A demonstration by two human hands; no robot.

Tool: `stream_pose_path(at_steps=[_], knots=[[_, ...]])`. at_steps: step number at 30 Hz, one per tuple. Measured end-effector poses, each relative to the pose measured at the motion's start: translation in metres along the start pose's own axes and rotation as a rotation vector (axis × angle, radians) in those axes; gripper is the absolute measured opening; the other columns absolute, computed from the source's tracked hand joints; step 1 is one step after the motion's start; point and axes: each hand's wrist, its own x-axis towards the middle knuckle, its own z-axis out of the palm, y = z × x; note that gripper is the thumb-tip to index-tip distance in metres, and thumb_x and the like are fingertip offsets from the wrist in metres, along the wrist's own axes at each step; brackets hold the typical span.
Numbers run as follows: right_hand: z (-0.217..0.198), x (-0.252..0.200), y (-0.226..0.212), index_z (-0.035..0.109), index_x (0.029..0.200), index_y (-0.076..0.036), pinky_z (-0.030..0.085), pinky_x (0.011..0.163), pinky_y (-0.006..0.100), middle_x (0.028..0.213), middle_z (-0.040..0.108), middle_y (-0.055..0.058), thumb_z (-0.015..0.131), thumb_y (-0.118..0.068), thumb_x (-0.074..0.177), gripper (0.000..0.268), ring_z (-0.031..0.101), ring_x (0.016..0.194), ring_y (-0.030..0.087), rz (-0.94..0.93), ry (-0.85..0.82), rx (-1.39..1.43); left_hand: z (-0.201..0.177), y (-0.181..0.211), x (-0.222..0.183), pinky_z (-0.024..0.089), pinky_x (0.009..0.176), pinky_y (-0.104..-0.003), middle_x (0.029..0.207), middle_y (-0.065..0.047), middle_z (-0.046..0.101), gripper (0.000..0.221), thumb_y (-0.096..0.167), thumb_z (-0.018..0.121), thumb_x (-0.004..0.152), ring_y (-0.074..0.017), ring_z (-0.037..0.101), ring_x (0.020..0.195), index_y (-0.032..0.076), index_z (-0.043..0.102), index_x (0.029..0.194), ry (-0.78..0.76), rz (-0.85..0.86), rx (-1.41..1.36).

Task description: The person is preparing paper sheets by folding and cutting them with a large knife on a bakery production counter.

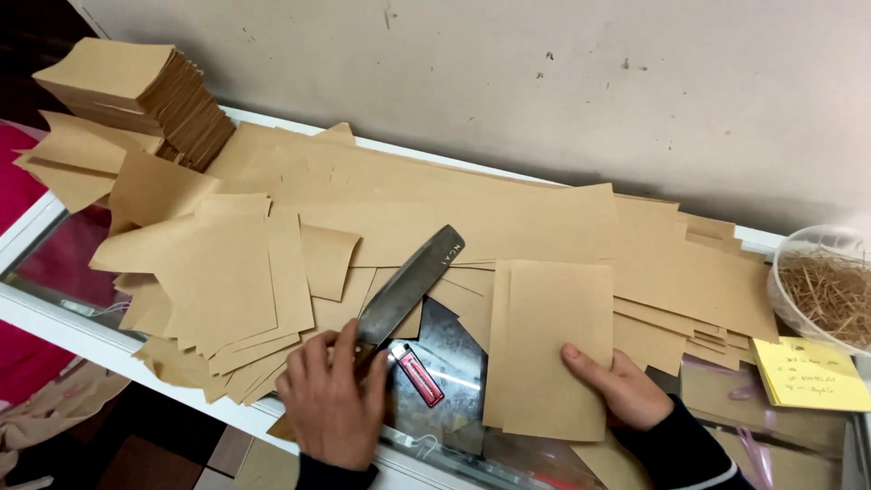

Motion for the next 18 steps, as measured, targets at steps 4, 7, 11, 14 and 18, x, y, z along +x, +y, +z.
stream_pose_path(at_steps=[4, 7, 11, 14, 18], knots=[[0.005, 0.001, 0.011, 0.064, 0.157, 0.012, 0.058, 0.11, 0.065, 0.15, 0.076, 0.036, 0.06, -0.016, 0.1, 0.064, 0.072, 0.129, 0.051, -0.048, -0.042, 0.123, -0.03, 0.063, -0.002, 0.054, 0.095, -0.042, 0.12, -0.008, 0.071, 0.07, 0.042, 0.085, 0.097, -0.0275, 0.063, 0.112, 0.011, 0.064, 0.157, -0.066, 0.015, -0.721], [-0.002, 0.009, 0.025, 0.065, 0.155, 0.013, 0.06, 0.106, 0.065, 0.146, 0.077, 0.037, 0.061, -0.017, 0.099, 0.064, 0.073, 0.125, 0.052, -0.094, -0.128, 0.119, -0.015, 0.095, -0.021, 0.058, 0.089, -0.031, 0.125, 0.004, 0.081, 0.098, 0.037, 0.093, 0.085, -0.0126, 0.065, 0.098, 0.019, 0.051, 0.171, -0.439, -0.349, -1.112], [-0.001, 0.003, 0.024, 0.067, 0.155, 0.013, 0.06, 0.11, 0.063, 0.149, 0.079, 0.037, 0.062, -0.016, 0.099, 0.063, 0.075, 0.128, 0.051, -0.105, -0.157, 0.084, -0.009, 0.117, -0.032, 0.077, 0.098, -0.03, 0.133, -0.005, 0.094, 0.077, 0.034, 0.09, 0.087, -0.0144, 0.091, 0.114, 0.017, 0.063, 0.157, -0.601, -0.466, -1.343], [-0.021, 0.02, 0.034, 0.075, 0.146, 0.016, 0.066, 0.107, 0.06, 0.143, 0.086, 0.037, 0.068, -0.02, 0.096, 0.063, 0.082, 0.123, 0.05, -0.099, -0.183, -0.091, -0.007, 0.109, -0.03, 0.069, 0.085, -0.028, 0.111, 0.0, 0.096, 0.036, 0.032, 0.084, 0.094, -0.0083, 0.085, 0.099, 0.011, 0.085, 0.123, -0.536, -0.359, -1.298], [-0.041, 0.042, 0.038, 0.077, 0.14, 0.015, 0.074, 0.084, 0.056, 0.124, 0.092, 0.037, 0.065, -0.02, 0.104, 0.052, 0.09, 0.1, 0.047, -0.363, -0.335, -0.15, -0.007, 0.063, -0.006, 0.068, 0.083, -0.03, 0.104, -0.002, 0.09, 0.029, 0.034, 0.082, 0.098, -0.0098, 0.079, 0.094, 0.011, 0.084, 0.114, -0.418, -0.338, -1.172]])
